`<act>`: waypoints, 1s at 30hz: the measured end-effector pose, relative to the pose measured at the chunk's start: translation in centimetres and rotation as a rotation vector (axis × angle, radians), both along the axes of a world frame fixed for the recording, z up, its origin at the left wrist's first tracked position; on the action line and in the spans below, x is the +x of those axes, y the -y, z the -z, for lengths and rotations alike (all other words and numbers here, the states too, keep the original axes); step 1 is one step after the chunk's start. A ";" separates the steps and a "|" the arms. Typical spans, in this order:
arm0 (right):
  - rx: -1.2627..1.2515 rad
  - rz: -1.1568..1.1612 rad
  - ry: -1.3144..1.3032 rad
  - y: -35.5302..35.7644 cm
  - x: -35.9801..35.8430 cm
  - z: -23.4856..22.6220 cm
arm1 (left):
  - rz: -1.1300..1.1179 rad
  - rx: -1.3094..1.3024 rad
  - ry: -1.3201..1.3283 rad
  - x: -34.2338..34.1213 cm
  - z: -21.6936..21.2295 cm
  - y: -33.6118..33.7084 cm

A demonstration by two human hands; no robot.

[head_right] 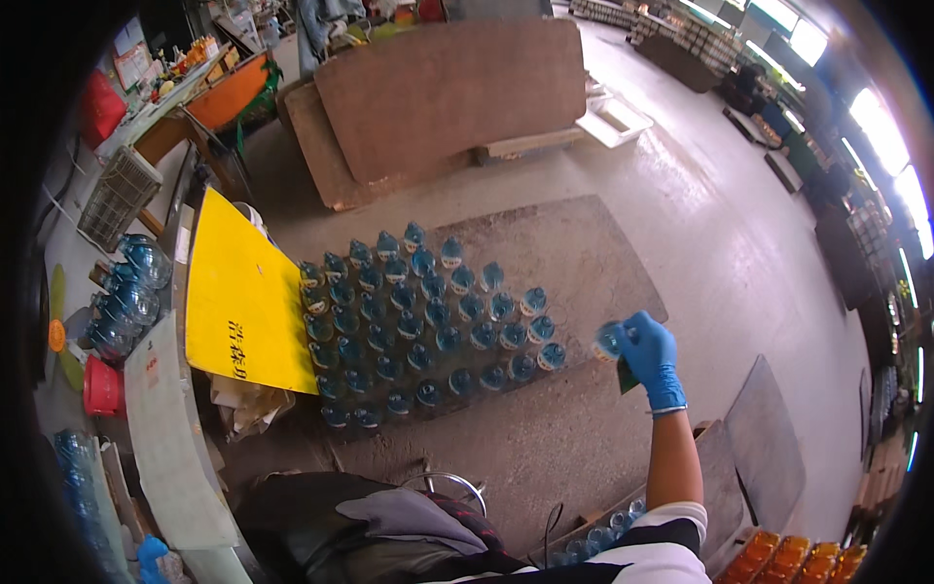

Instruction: The person repeatedly picks up blue glass bottles, applies a red and white label to the front, and wipes the surface with a green cloth. The person then places the labeled bottles on the floor and retrieves new bottles from a metal pot filled with water.

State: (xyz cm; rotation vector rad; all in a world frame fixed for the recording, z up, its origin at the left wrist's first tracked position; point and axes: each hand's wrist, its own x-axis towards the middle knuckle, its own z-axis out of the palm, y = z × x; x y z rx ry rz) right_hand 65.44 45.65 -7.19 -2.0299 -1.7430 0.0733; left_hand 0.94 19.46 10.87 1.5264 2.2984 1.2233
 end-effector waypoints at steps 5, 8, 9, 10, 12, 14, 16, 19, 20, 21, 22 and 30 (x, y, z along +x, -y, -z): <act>-0.114 0.265 0.019 -1.2 6.9 13.2 | 0.161 -0.299 -0.414 3.9 -2.1 -5.2; -0.248 0.335 -0.013 -2.8 8.2 19.2 | 0.158 -0.361 -0.445 4.9 -2.4 -6.4; -0.281 0.333 -0.004 -3.2 8.4 20.8 | 0.122 -0.358 -0.415 5.7 -2.2 -6.9; -0.314 0.330 0.004 -3.4 8.7 22.3 | 0.086 -0.355 -0.384 6.5 -2.1 -7.5; -0.333 0.292 -0.017 -4.4 8.7 24.7 | 0.005 -0.337 -0.332 8.2 -2.1 -8.7; -0.359 0.269 -0.037 -4.9 8.8 26.8 | -0.072 -0.316 -0.277 9.7 -2.1 -9.8; -0.382 0.260 -0.065 -5.5 9.2 29.2 | -0.130 -0.303 -0.193 10.9 -2.2 -10.3; -0.417 0.279 -0.070 -6.9 9.4 30.6 | -0.205 -0.353 -0.162 11.3 -2.2 -9.9; -0.416 0.290 -0.083 -7.5 9.1 31.3 | -0.195 -0.344 -0.132 11.1 -2.3 -9.4; -0.412 0.311 -0.086 -7.8 9.4 31.7 | -0.174 -0.335 -0.090 10.7 -2.0 -9.2; -0.408 0.331 -0.087 -8.4 9.6 32.0 | -0.155 -0.325 -0.047 10.2 -1.6 -8.9; -0.647 0.294 -0.966 -8.9 6.0 29.8 | -0.228 -0.103 0.208 5.9 1.7 -4.1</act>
